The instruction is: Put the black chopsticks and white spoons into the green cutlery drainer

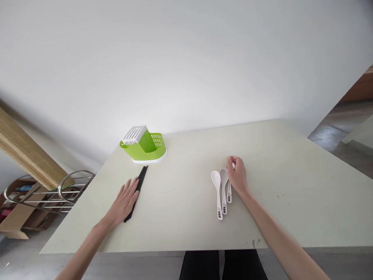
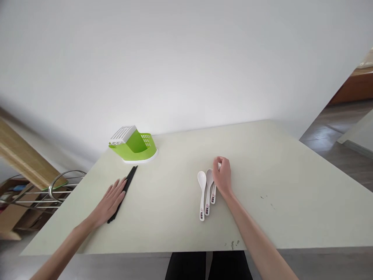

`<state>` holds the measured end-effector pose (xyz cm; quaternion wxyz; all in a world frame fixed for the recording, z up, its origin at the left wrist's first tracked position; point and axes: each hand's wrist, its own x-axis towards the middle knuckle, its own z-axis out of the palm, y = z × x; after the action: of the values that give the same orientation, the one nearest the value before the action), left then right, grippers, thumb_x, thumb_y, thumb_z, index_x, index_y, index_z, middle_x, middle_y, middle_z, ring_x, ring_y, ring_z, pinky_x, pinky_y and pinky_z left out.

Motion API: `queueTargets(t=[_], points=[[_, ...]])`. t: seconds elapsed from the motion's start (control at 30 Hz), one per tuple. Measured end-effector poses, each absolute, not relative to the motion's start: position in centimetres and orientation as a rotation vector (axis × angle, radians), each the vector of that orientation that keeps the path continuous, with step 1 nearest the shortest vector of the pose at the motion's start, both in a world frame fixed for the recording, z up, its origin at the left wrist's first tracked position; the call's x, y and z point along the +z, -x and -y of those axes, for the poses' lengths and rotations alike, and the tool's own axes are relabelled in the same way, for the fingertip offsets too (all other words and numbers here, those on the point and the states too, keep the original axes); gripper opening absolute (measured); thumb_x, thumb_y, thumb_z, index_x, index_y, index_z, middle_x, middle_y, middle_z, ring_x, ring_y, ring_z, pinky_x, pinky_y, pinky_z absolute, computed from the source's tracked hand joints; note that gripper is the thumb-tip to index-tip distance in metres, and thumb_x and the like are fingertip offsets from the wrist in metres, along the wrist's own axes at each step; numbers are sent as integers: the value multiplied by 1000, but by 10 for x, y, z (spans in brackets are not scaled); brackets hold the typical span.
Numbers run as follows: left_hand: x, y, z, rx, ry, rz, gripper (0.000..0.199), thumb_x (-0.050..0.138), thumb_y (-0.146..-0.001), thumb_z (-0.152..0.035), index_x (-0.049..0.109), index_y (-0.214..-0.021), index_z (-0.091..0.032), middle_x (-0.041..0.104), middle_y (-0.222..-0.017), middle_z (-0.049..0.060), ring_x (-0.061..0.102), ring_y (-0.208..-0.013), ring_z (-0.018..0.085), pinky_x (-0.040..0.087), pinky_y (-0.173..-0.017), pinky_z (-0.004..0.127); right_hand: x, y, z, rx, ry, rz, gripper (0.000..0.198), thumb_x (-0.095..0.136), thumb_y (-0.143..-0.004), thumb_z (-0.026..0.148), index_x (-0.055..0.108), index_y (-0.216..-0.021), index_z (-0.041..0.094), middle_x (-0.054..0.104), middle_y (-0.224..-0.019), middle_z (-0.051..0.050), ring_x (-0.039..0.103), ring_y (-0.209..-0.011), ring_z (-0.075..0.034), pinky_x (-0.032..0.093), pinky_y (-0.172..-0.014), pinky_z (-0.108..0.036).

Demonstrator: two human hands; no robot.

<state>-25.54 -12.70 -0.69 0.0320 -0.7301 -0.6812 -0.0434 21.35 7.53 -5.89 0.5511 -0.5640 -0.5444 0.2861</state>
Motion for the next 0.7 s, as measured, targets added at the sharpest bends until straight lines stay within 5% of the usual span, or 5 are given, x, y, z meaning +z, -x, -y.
queueTargets(t=[0.43,0.7], points=[[-32,99,122,-325,2237,2059,67,29,-111,-44,-1,-170,-32,24,-174,3,13,-162,31,22,-130,61,-51,-217,-69,779,1330,1244,36,50,-96,54,60,-107,22,67,-114,-13,63,-107,-28,47,-91,-42],[-1,86,108,-748,2168,2259,57,28,-111,-44,24,-167,-34,36,-170,3,33,-157,29,36,-126,56,-51,-218,-70,777,1322,1210,31,52,-95,51,59,-106,22,67,-111,-12,63,-107,-27,48,-92,-42]])
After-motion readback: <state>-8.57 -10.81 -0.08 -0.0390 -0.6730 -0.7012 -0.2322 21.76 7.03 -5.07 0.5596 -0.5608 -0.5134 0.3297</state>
